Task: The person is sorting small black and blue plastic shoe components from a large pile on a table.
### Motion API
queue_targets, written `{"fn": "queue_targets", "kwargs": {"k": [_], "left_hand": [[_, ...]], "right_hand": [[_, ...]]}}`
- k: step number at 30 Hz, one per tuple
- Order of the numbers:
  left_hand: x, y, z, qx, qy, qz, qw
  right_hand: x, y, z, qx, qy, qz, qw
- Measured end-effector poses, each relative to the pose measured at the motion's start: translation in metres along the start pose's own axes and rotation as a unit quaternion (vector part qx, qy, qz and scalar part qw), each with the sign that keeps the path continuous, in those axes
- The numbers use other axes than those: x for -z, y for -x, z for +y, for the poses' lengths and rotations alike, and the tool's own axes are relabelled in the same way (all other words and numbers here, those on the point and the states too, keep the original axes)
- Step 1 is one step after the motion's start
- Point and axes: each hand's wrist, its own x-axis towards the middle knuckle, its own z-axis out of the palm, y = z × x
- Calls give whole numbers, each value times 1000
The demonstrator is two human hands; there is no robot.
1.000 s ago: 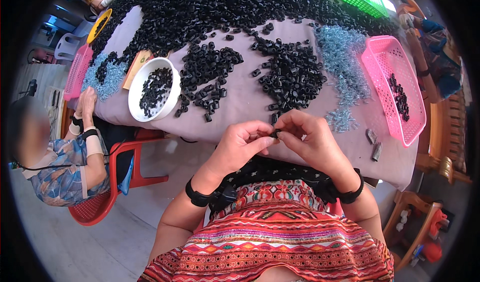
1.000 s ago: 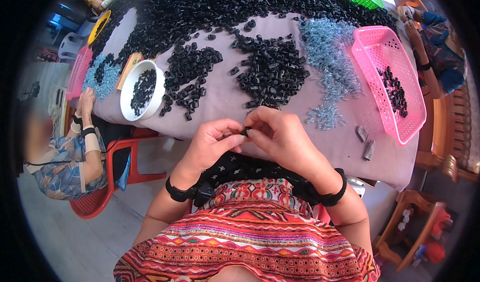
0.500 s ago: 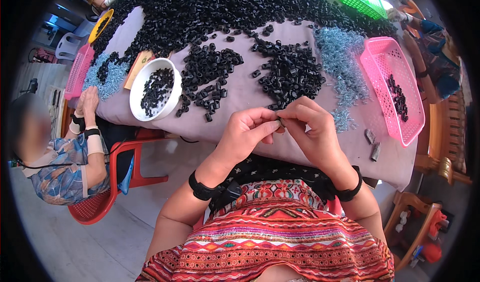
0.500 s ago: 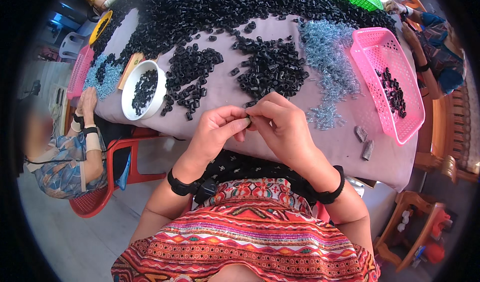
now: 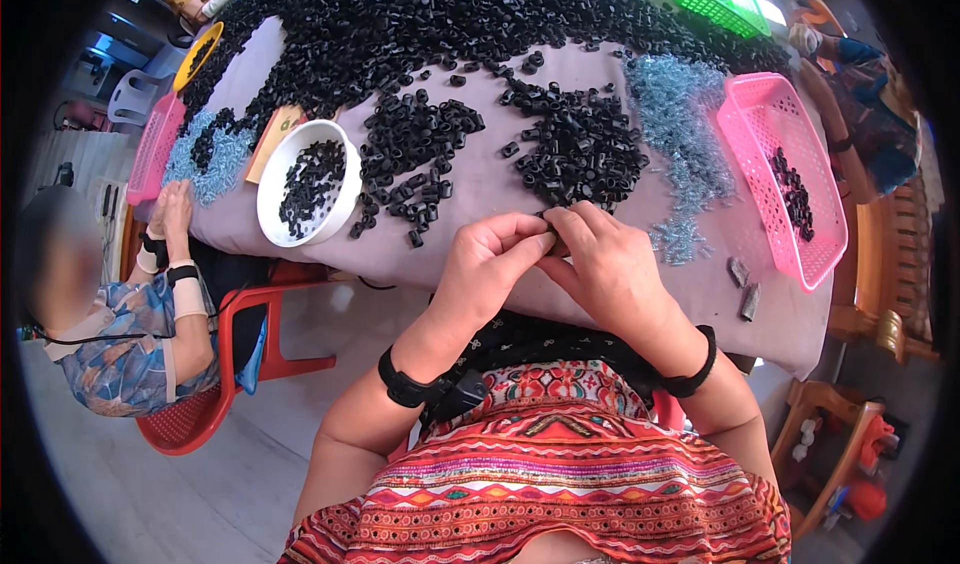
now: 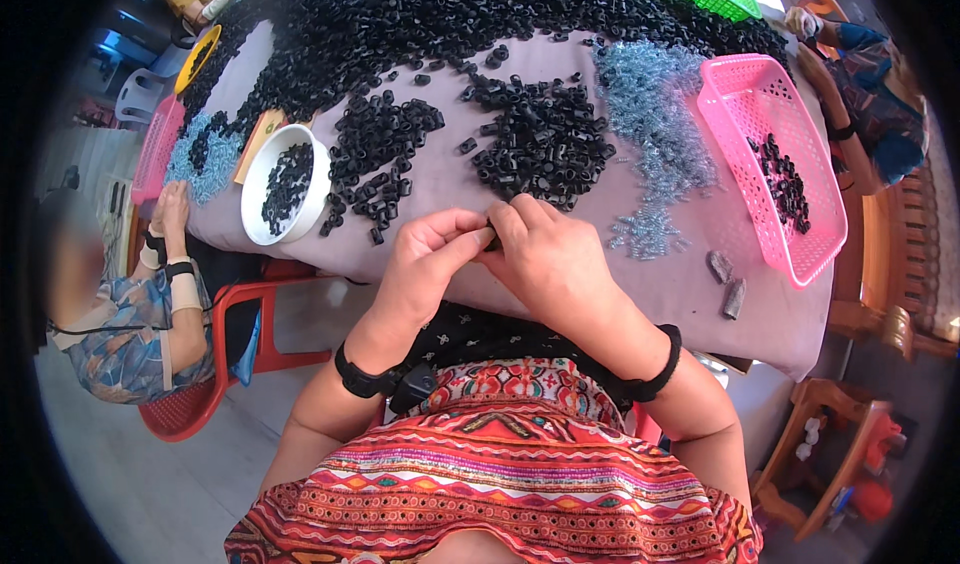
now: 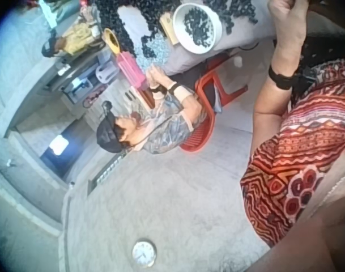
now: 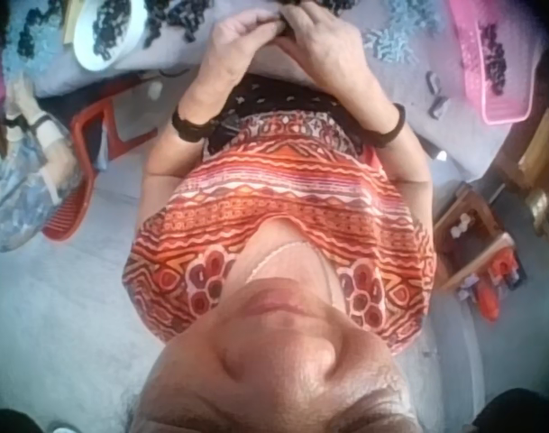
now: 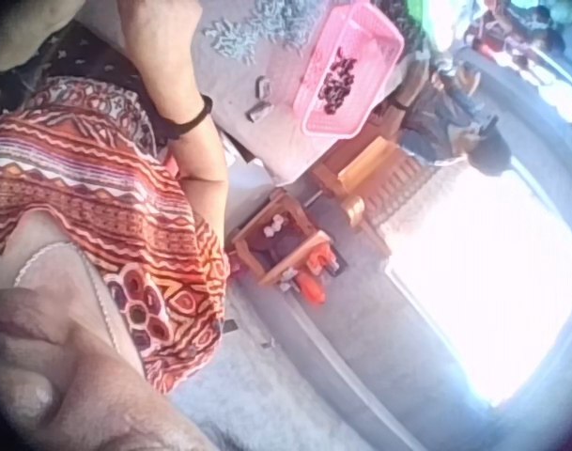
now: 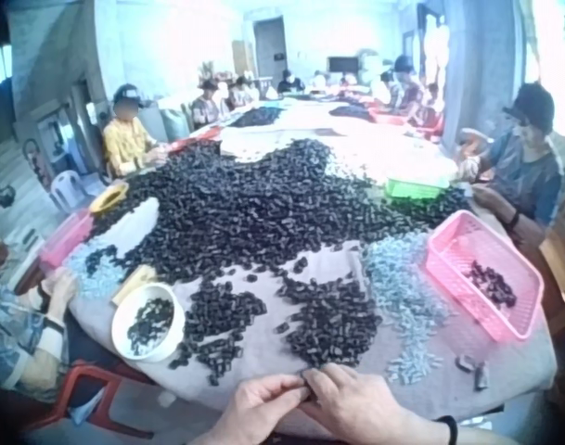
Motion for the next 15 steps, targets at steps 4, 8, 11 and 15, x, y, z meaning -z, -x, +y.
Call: {"fn": "queue_targets", "kwargs": {"k": [4, 8, 11, 15], "left_hand": [[0, 5, 6, 47, -33, -27, 998], [-1, 5, 2, 59, -10, -50, 997], [-5, 7, -1, 50, -36, -42, 997], [-13, 12, -1, 58, -110, -41, 991]], "right_hand": [[4, 3, 6, 25, -22, 3, 999], [6, 4, 7, 49, -26, -14, 998], [9, 8, 6, 42, 5, -33, 999], [8, 21, 10, 34, -10, -38, 999]]}}
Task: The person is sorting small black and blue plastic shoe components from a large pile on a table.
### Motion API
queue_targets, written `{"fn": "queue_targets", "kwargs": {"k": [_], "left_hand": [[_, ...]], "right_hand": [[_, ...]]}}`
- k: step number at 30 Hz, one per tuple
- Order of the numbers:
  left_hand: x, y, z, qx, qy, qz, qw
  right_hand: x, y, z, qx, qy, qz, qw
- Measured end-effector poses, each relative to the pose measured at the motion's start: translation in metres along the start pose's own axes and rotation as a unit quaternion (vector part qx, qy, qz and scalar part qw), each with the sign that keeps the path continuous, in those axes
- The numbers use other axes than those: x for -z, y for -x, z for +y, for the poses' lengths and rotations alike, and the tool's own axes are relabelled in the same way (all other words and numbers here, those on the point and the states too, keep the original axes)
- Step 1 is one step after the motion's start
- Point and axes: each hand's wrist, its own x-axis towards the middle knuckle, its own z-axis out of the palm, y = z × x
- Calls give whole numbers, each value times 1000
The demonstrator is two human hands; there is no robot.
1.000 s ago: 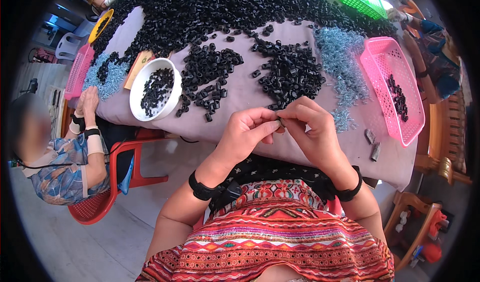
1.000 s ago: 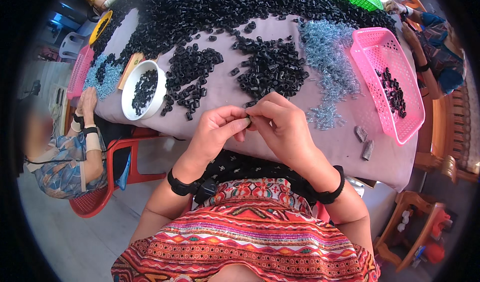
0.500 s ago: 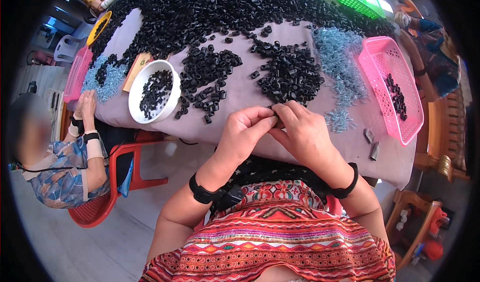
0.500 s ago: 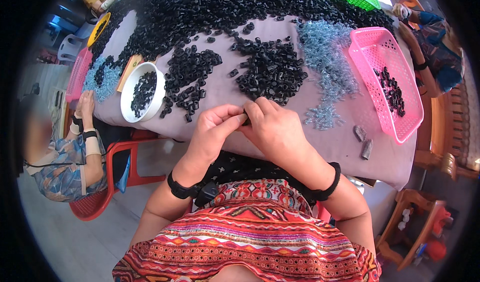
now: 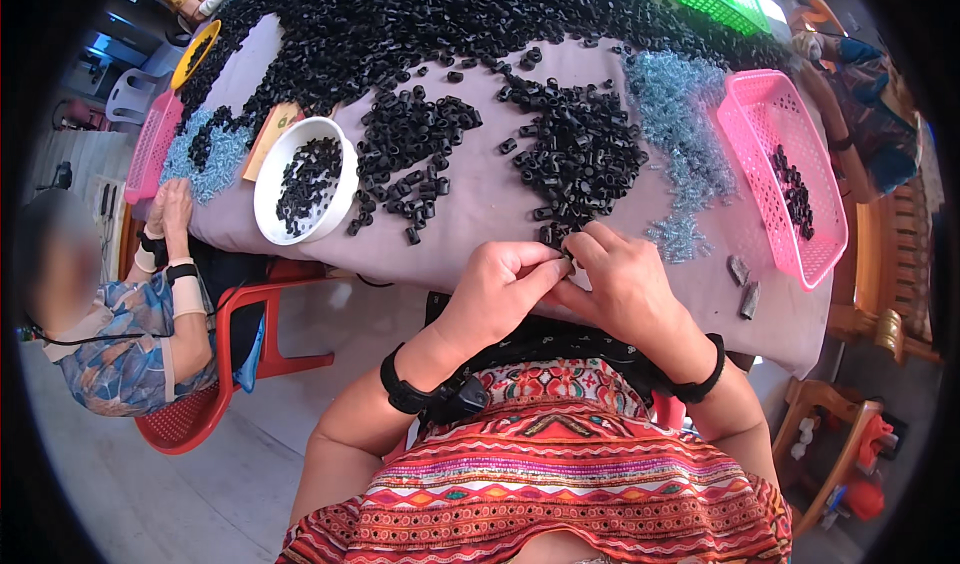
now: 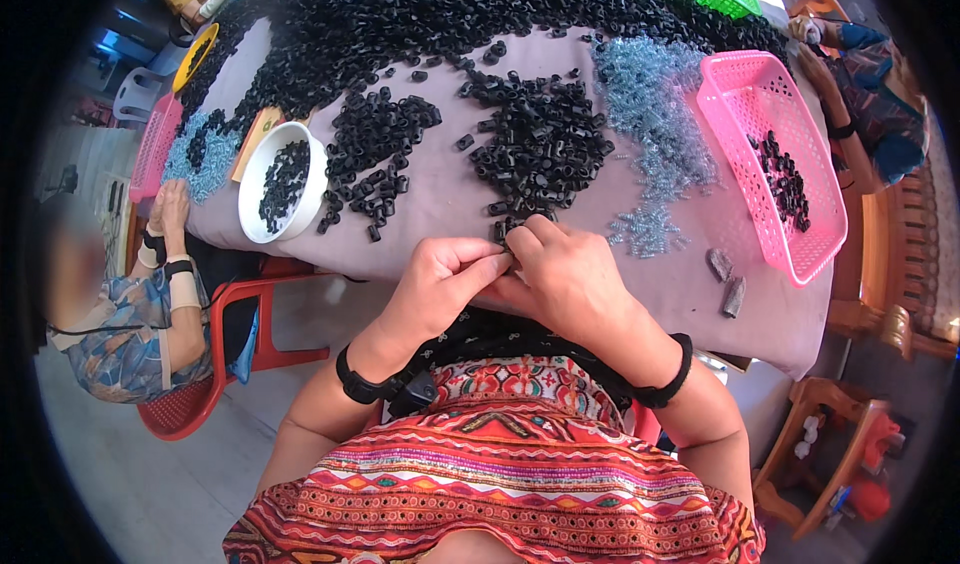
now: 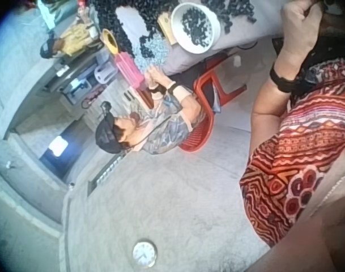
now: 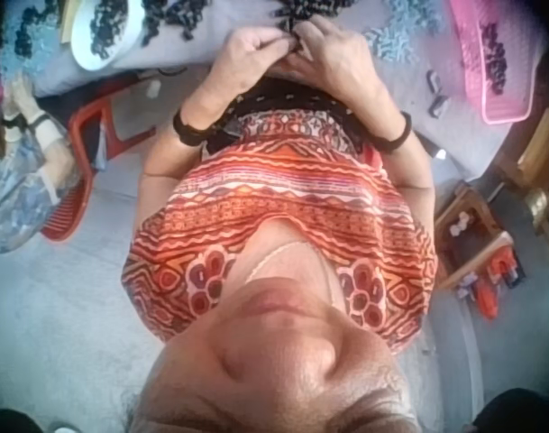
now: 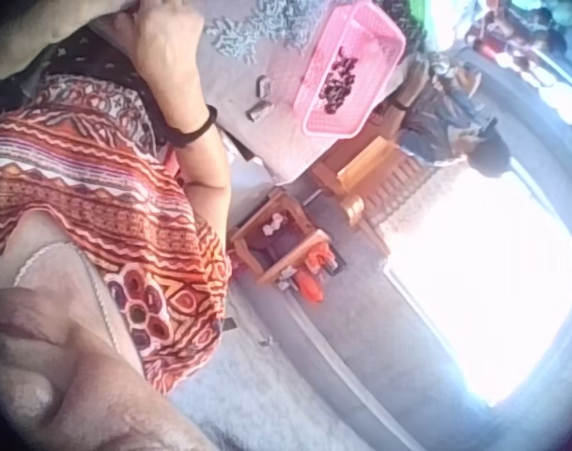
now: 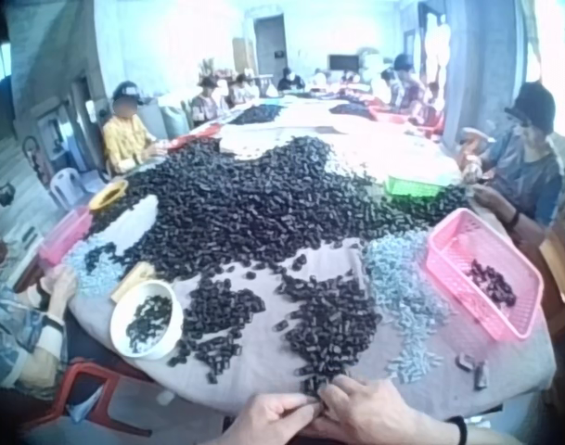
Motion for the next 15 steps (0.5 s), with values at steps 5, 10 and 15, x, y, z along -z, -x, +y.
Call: {"fn": "queue_targets", "kwargs": {"k": [5, 10, 15], "left_hand": [[-5, 3, 5, 1, -41, 18, 999], [-5, 4, 2, 11, -93, 4, 996], [-4, 8, -6, 36, -102, -3, 994]], "right_hand": [[2, 5, -5, -21, -10, -1, 1000], [-1, 12, -6, -29, 11, -26, 999], [-6, 16, -9, -34, 15, -25, 999]]}}
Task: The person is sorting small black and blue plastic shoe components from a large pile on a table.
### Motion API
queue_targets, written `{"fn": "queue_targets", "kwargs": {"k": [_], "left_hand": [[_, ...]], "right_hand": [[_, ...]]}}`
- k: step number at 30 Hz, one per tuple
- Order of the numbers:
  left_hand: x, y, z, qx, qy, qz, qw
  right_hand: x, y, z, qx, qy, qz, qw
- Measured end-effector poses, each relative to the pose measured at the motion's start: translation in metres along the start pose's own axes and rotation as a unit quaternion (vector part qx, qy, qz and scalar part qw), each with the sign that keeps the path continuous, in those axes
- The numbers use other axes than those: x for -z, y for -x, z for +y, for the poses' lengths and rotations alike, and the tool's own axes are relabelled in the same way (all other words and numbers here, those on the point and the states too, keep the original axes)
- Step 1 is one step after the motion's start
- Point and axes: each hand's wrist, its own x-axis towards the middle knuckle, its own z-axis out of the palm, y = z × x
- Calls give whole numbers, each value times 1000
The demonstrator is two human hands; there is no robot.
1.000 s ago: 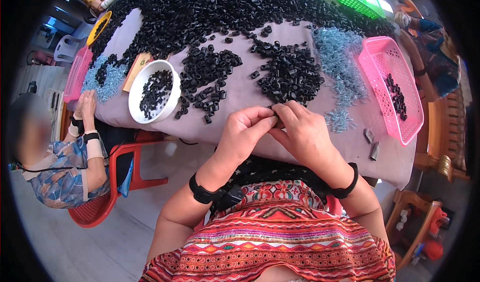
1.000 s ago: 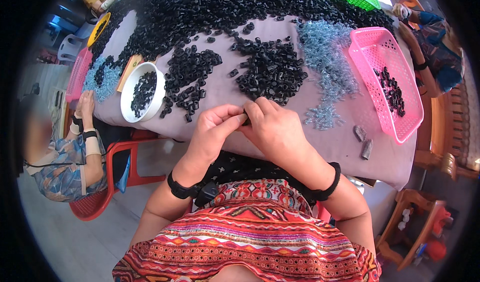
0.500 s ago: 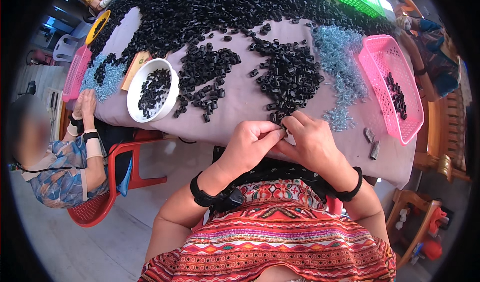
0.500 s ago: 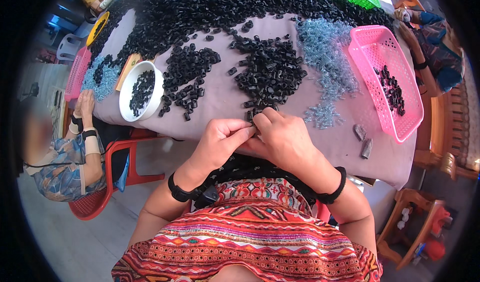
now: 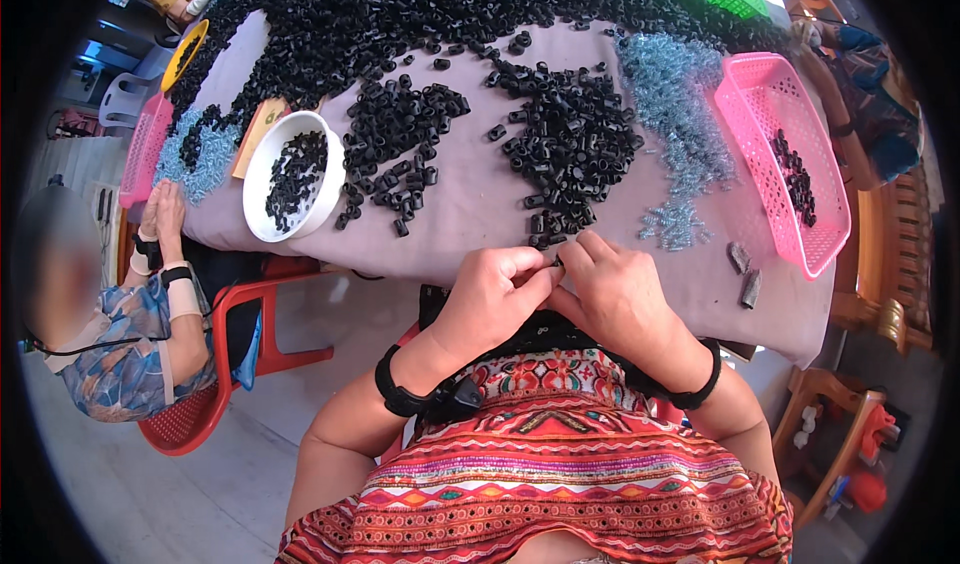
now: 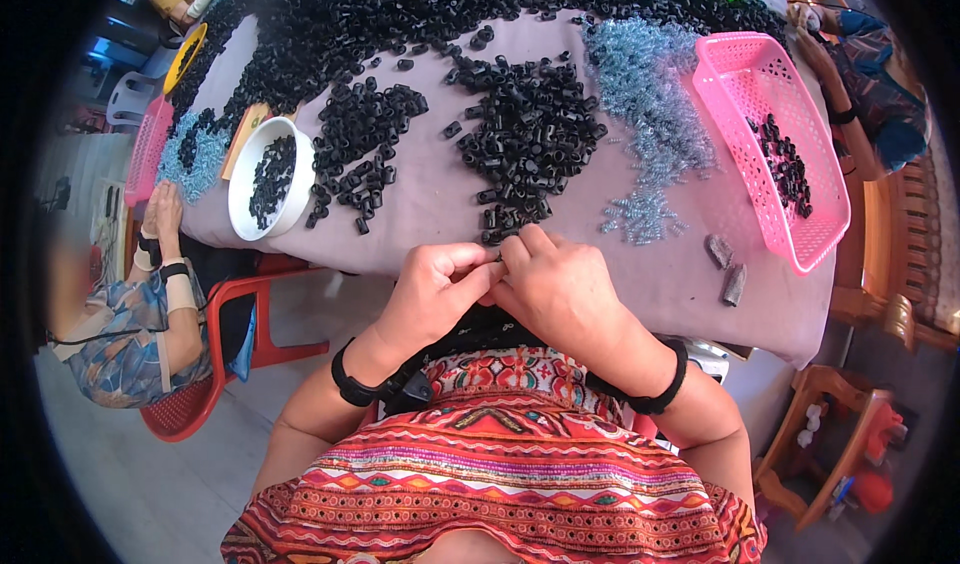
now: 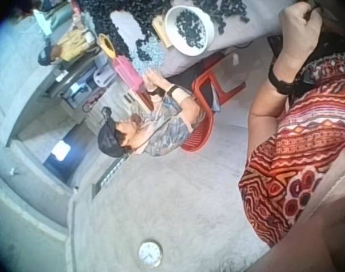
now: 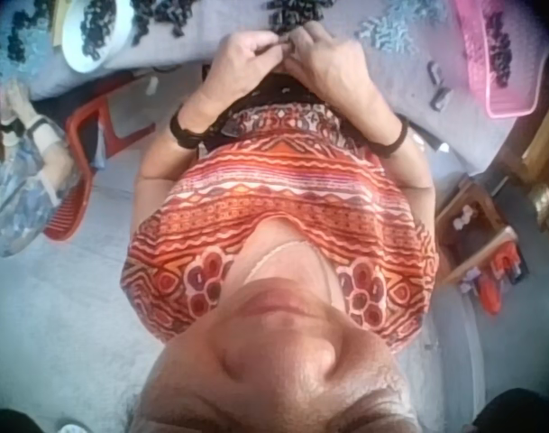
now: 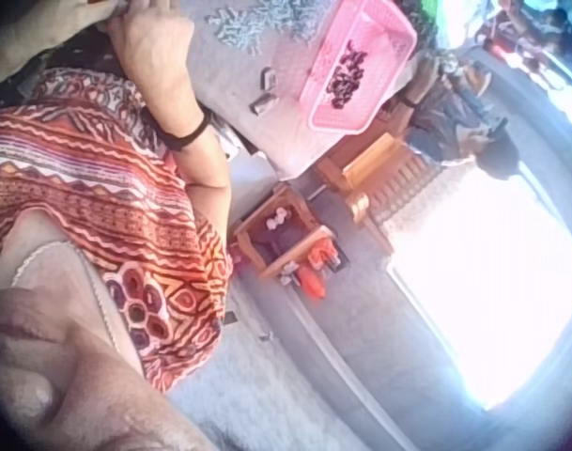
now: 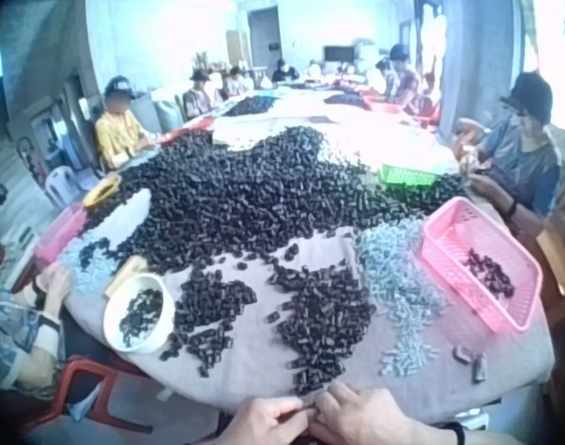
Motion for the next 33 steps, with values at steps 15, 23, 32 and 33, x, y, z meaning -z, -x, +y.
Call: {"fn": "queue_targets", "kwargs": {"k": [15, 23, 32, 33], "left_hand": [[4, -4, -1, 10, 88, -53, 995], [18, -5, -3, -21, 34, 23, 999], [28, -39, -8, -163, -163, 121, 966], [26, -43, -11, -183, -200, 125, 954]], "right_hand": [[7, -13, -5, 37, 3, -12, 999], [22, 2, 16, -56, -40, -15, 998], [139, 48, 153, -335, 47, 227, 913], [150, 52, 165, -351, 98, 224, 904]]}}
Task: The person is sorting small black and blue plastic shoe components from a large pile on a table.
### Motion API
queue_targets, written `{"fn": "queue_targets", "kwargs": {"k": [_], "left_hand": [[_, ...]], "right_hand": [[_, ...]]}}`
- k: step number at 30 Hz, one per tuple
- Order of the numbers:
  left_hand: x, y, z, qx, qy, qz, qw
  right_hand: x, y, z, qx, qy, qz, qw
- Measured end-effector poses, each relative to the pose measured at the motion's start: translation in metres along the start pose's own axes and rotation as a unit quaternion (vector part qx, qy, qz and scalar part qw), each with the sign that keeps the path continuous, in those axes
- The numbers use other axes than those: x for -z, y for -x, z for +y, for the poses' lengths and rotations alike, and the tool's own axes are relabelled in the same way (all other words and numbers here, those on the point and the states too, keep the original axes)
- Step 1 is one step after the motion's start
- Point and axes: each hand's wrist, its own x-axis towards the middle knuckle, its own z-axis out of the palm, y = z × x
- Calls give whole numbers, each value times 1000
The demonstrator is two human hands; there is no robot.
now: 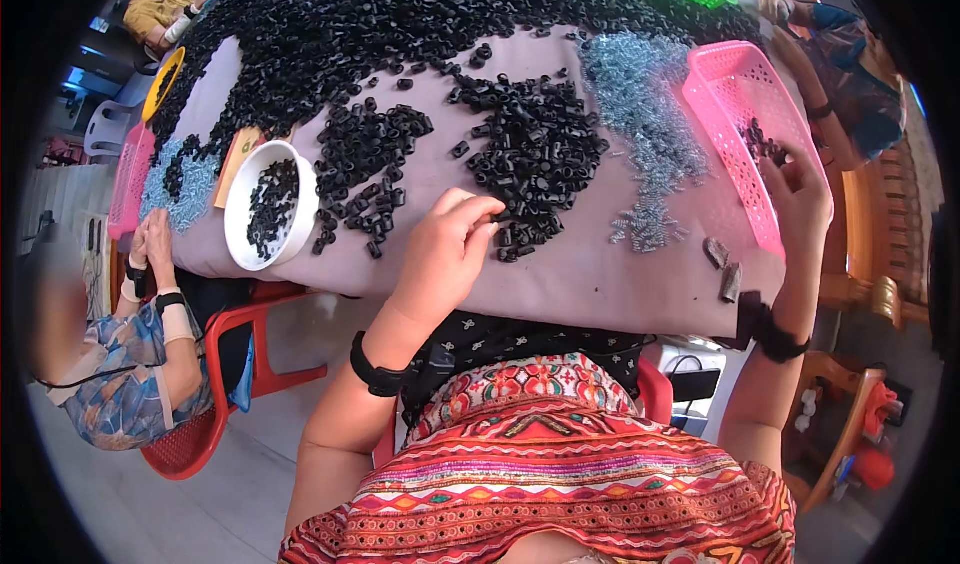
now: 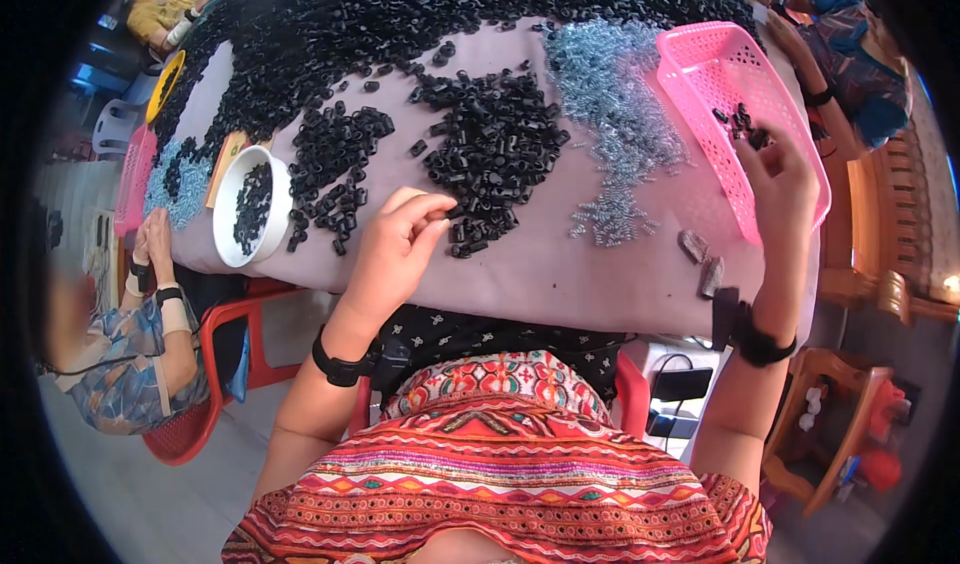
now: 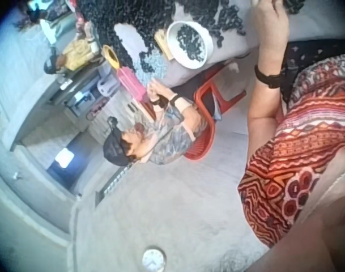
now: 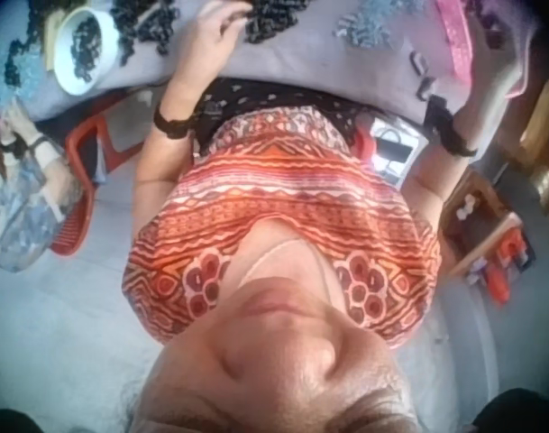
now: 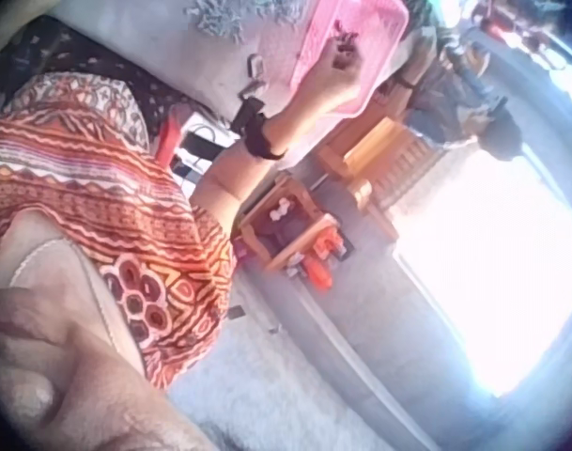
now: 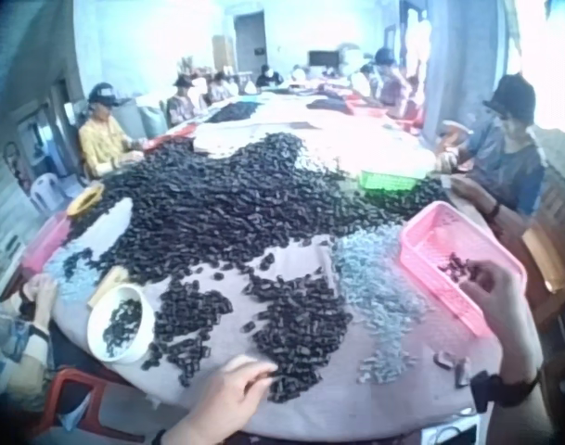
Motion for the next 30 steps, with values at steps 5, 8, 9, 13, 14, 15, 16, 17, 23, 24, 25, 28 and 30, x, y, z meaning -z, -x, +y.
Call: {"fn": "queue_targets", "kwargs": {"k": [5, 8, 9, 13, 14, 15, 16, 17, 23, 24, 25, 28, 30], "left_hand": [[-8, -9, 4, -10, -103, -1, 995], [-5, -7, 1, -35, -121, 11, 992], [-4, -7, 0, -34, -120, 8, 992], [-1, 0, 3, 35, -13, 18, 999], [0, 4, 5, 68, 30, 19, 997], [3, 7, 5, 68, 32, 19, 997], [7, 11, 5, 112, 75, 1, 991], [9, 13, 5, 156, 117, -16, 981], [7, 18, 8, 127, 160, 10, 979], [8, 18, 8, 126, 162, 10, 979], [9, 18, 9, 135, 160, -7, 978], [8, 20, 6, 141, 159, -21, 977], [6, 20, 6, 136, 159, -21, 978]], "right_hand": [[-5, 7, 3, 43, -34, 50, 997], [-31, 54, -46, 97, -77, -104, 987], [-35, 65, -66, 117, -97, -161, 975], [-59, 87, -89, 218, -80, -198, 952], [-63, 85, -89, 235, -59, -187, 952], [-65, 80, -89, 236, -57, -186, 952], [-67, 74, -88, 229, -37, -174, 957], [-68, 70, -88, 222, -16, -161, 961], [-84, 63, -80, 246, 53, -222, 942], [-84, 63, -82, 247, 54, -222, 942], [-84, 63, -84, 229, 23, -197, 953], [-77, 63, -86, 170, -60, -191, 965], [-75, 63, -84, 127, -109, -209, 963]]}}
